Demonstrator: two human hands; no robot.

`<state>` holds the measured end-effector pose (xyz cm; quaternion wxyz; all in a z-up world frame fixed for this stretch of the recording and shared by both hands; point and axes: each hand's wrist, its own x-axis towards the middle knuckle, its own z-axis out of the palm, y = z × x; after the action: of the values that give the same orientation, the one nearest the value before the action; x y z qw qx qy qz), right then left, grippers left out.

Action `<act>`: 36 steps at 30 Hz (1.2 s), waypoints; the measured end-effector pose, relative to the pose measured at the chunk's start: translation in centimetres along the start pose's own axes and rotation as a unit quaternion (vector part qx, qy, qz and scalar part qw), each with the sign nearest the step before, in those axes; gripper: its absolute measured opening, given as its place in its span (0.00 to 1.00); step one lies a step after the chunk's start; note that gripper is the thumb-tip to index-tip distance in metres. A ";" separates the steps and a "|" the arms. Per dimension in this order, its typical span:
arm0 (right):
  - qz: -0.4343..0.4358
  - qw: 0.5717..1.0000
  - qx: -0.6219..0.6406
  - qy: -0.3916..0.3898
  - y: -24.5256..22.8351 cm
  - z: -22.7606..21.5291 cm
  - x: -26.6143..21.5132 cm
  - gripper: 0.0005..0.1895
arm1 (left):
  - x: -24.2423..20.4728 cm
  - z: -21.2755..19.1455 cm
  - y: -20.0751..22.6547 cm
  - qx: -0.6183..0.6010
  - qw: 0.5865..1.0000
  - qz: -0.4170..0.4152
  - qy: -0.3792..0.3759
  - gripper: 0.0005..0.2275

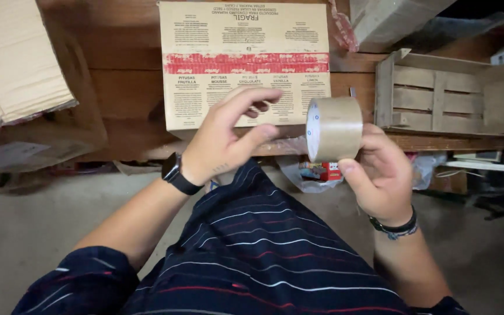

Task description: Sealing a cardboard box using packing tape and scissors on a wooden workbench.

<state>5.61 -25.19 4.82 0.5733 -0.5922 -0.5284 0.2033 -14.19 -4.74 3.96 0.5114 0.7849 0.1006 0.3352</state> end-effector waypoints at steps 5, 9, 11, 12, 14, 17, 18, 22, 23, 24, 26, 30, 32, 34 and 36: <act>-0.051 0.995 -0.070 -0.055 1.3 -2.6 -1.0 0.12 | 1.3 3.4 3.5 0.032 0.998 0.052 0.008 0.18; -0.073 0.989 -0.104 -0.076 1.8 -4.1 -1.5 0.10 | 1.4 5.3 4.8 0.039 0.997 0.062 -0.008 0.15; -0.072 0.988 -0.107 -0.087 1.7 -4.7 -1.7 0.10 | 1.1 6.4 5.0 0.045 0.997 0.058 -0.006 0.15; -0.062 0.988 -0.111 -0.087 1.7 -5.0 -1.8 0.10 | 0.8 6.9 5.0 0.055 0.997 0.052 0.001 0.13; -0.053 0.988 -0.111 -0.091 1.8 -5.6 -1.8 0.11 | 0.4 7.9 5.4 0.069 0.997 0.044 0.010 0.11; -0.043 0.987 -0.110 -0.110 2.1 -6.4 -1.8 0.11 | 0.0 9.4 5.8 0.092 0.995 0.027 0.025 0.08; -0.041 0.986 -0.112 -0.117 2.0 -6.6 -1.7 0.11 | -0.1 9.9 5.7 0.097 0.995 0.015 0.032 0.07; -0.017 0.985 -0.099 -0.137 1.8 -7.1 -1.7 0.09 | -0.5 11.7 5.3 0.107 0.992 -0.023 0.055 0.04; -0.018 0.985 -0.096 -0.142 2.3 -7.3 -1.9 0.09 | -0.6 12.1 5.3 0.110 0.992 -0.027 0.059 0.04; -0.014 0.986 -0.090 -0.143 2.9 -7.4 -2.0 0.10 | -0.8 12.4 5.2 0.099 0.992 -0.045 0.071 0.03; -0.013 0.985 -0.078 -0.152 3.9 -7.3 -2.4 0.11 | -1.2 13.0 5.1 0.093 0.989 -0.069 0.091 0.02; -0.010 0.983 -0.032 -0.179 5.4 -5.7 -2.6 0.11 | -2.3 13.1 4.8 0.074 0.983 -0.101 0.133 0.03; -0.029 0.979 -0.028 -0.202 6.2 -4.5 -2.6 0.14 | -3.0 12.5 4.8 0.072 0.979 -0.112 0.152 0.03; -0.101 0.966 -0.062 -0.228 7.4 -3.0 -2.6 0.20 | -3.9 11.5 5.0 0.102 0.977 -0.114 0.151 0.03; -0.102 0.963 -0.053 -0.244 6.6 -2.1 -2.3 0.20 | -5.2 10.5 4.6 0.119 0.971 -0.128 0.161 0.03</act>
<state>9.11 -26.71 -1.34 0.4127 -0.4975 -0.7196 0.2537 -12.36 -17.11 3.13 0.4303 0.7565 0.3200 0.3744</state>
